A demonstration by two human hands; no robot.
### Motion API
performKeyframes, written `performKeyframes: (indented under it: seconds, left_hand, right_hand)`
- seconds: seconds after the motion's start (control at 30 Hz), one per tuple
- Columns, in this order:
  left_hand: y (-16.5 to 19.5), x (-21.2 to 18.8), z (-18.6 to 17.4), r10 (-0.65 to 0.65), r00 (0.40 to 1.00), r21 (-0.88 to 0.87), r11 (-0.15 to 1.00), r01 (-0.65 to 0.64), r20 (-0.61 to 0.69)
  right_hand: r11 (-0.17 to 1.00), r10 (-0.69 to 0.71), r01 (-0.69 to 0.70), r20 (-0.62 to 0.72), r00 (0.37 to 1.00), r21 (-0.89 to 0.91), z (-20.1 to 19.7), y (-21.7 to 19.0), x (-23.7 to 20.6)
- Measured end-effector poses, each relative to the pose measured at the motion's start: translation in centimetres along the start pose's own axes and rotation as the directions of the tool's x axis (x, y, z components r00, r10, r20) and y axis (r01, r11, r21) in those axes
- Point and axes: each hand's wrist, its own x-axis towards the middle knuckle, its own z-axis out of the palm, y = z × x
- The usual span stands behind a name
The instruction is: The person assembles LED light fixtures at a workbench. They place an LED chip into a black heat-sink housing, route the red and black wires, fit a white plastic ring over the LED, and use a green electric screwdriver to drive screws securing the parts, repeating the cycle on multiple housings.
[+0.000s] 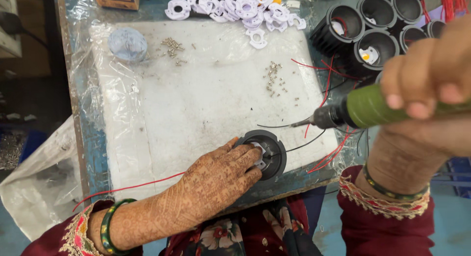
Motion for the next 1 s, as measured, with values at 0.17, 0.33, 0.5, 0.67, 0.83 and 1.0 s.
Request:
performKeyframes:
  seconds: [0.17, 0.33, 0.5, 0.67, 0.83, 1.0]
  left_hand:
    - [0.0, -0.4, -0.2, 0.031, 0.997, 0.048, 0.998, -0.028, -0.068]
    - [-0.1, 0.1, 0.2, -0.018, 0.999, 0.072, 0.997, 0.015, 0.051]
    - [-0.1, 0.2, 0.2, -0.032, 0.997, 0.078, 0.997, 0.026, 0.072]
    - [0.0, 0.1, 0.2, -0.029, 0.997, 0.094, 0.995, 0.022, 0.070]
    - [0.0, 0.1, 0.3, -0.013, 0.998, 0.108, 0.994, 0.008, 0.053]
    - [-0.1, 0.0, 0.5, -0.010, 0.998, 0.121, 0.993, 0.003, 0.055]
  right_hand:
    - [0.972, 0.129, -0.182, 0.307, 0.943, 0.149, 1.7, -0.3, 1.7]
    - [0.927, 0.259, -0.314, 0.253, 0.932, 0.205, 6.8, 1.3, -1.0]
    - [0.936, 0.272, -0.321, 0.281, 0.920, 0.144, 7.3, 1.7, -2.1]
    - [0.940, 0.260, -0.300, 0.232, 0.937, 0.159, 6.8, 2.2, -3.1]
    - [0.948, 0.257, -0.292, 0.234, 0.938, 0.129, 6.4, 2.5, -3.5]
    - [0.930, 0.305, -0.338, 0.207, 0.929, 0.144, 6.4, 2.4, -3.4]
